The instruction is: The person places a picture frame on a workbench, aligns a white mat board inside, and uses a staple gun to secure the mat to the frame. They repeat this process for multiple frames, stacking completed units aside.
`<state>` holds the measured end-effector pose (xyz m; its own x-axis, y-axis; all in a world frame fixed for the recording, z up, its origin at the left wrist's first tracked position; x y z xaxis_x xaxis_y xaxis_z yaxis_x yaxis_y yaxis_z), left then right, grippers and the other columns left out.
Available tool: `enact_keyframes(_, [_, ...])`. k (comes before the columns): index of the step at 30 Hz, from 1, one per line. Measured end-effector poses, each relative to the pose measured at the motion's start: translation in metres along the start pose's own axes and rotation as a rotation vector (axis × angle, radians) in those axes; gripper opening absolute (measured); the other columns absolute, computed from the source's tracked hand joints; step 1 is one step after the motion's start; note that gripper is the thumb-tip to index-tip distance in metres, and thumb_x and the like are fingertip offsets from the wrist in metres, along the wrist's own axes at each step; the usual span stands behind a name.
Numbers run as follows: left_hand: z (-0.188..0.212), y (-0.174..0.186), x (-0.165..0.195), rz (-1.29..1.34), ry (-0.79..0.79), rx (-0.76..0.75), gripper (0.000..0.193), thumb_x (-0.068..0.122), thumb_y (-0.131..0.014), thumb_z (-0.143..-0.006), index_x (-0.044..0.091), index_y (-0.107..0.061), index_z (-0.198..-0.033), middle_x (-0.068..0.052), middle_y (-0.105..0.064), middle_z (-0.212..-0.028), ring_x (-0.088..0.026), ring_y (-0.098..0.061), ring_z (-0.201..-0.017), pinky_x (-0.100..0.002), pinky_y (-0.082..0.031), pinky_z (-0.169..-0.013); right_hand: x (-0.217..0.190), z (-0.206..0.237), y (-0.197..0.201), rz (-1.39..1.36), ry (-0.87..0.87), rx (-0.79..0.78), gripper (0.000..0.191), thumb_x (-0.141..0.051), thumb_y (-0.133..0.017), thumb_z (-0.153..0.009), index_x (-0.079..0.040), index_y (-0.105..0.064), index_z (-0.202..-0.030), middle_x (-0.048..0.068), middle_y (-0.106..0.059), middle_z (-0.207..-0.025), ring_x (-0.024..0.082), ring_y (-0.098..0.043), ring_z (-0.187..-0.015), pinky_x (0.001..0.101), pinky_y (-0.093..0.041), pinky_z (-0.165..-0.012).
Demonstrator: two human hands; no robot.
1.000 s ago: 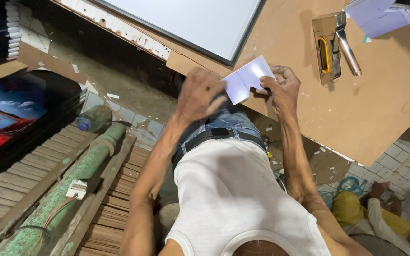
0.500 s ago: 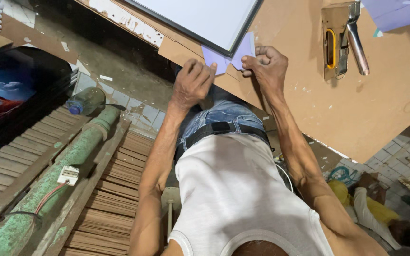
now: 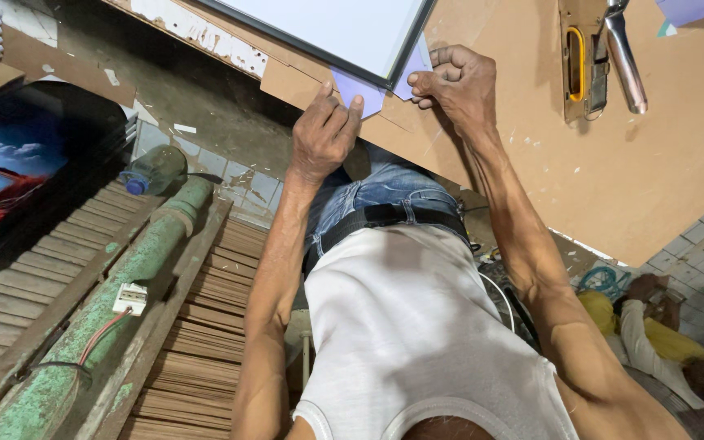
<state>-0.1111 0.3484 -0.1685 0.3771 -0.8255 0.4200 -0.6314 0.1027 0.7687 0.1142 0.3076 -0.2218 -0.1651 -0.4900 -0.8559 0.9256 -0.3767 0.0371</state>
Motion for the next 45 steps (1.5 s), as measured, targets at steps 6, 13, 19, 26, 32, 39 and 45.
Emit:
enact_keyframes(6, [-0.002,-0.002,0.002,-0.018,0.005,0.013,0.021,-0.002,-0.076,-0.092,-0.003,-0.071,-0.112,-0.006,-0.055,-0.08,-0.023,-0.064,-0.084,-0.047,-0.06,-0.104,0.0,-0.001,0.001,0.009,-0.001,0.011,0.023,0.002,-0.082,-0.087,0.009,-0.069,-0.105,0.014,-0.075,-0.077,0.014,-0.074,-0.066,0.0232,-0.061,-0.052])
enact_keyframes(13, [0.0,-0.002,0.002,-0.046,0.014,0.013,0.026,-0.001,-0.076,-0.092,-0.001,-0.069,-0.117,-0.006,-0.054,-0.079,-0.024,-0.065,-0.084,-0.045,-0.059,-0.103,-0.001,0.0,0.0,-0.003,-0.01,0.003,0.023,0.002,-0.082,-0.086,0.008,-0.068,-0.104,0.013,-0.075,-0.078,0.014,-0.075,-0.068,0.0231,-0.062,-0.054])
enact_keyframes(19, [0.004,-0.003,-0.001,-0.01,0.023,0.018,0.029,-0.002,-0.075,-0.091,-0.002,-0.069,-0.119,-0.007,-0.054,-0.078,-0.025,-0.064,-0.083,-0.048,-0.059,-0.103,-0.001,-0.001,-0.002,0.01,-0.03,0.013,0.025,0.002,-0.083,-0.086,0.008,-0.068,-0.105,0.013,-0.074,-0.077,0.013,-0.073,-0.065,0.0228,-0.061,-0.053])
enact_keyframes(26, [0.003,-0.005,-0.003,-0.008,0.062,-0.045,0.04,0.005,-0.077,-0.094,0.0,-0.064,-0.131,-0.012,-0.06,-0.119,-0.03,-0.059,-0.119,-0.052,-0.047,-0.117,-0.01,0.003,-0.005,0.01,-0.031,-0.063,0.031,0.005,-0.08,-0.083,0.009,-0.065,-0.111,0.014,-0.075,-0.082,0.014,-0.073,-0.069,0.0242,-0.061,-0.06])
enact_keyframes(32, [-0.007,-0.008,-0.006,0.026,0.063,-0.218,0.049,0.016,-0.076,-0.096,0.003,-0.062,-0.141,-0.014,-0.053,-0.151,-0.032,-0.046,-0.144,-0.056,-0.034,-0.125,-0.024,0.013,-0.006,-0.059,-0.077,-0.173,0.04,0.01,-0.068,-0.082,0.011,-0.06,-0.121,0.016,-0.075,-0.097,0.016,-0.073,-0.08,0.0239,-0.06,-0.068])
enact_keyframes(39, [-0.021,-0.001,-0.014,0.026,-0.058,-0.231,0.038,0.019,-0.076,-0.098,0.004,-0.068,-0.132,-0.014,-0.062,-0.141,-0.031,-0.054,-0.138,-0.052,-0.045,-0.121,-0.042,0.017,-0.021,-0.181,-0.045,-0.207,0.051,0.008,-0.057,-0.085,0.01,-0.063,-0.135,0.015,-0.077,-0.11,0.014,-0.074,-0.091,0.0207,-0.057,-0.07])
enact_keyframes(45, [-0.049,0.0,-0.028,0.115,-0.29,-0.2,0.024,0.015,-0.076,-0.097,0.002,-0.071,-0.117,-0.012,-0.07,-0.123,-0.027,-0.067,-0.119,-0.042,-0.057,-0.105,-0.048,0.006,-0.031,0.251,-0.015,0.019,0.016,0.0,-0.074,-0.09,0.01,-0.076,-0.102,0.013,-0.075,-0.083,0.011,-0.072,-0.073,0.0227,-0.059,-0.062])
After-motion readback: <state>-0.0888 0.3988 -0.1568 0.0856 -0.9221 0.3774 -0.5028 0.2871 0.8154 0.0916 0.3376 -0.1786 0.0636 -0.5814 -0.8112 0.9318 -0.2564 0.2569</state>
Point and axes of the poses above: each hand's wrist, its own z-axis away from the middle knuckle, its own y-axis out of the back of the hand, x = y × z, the point moved 6 cm from there along -z, towards the middle knuckle
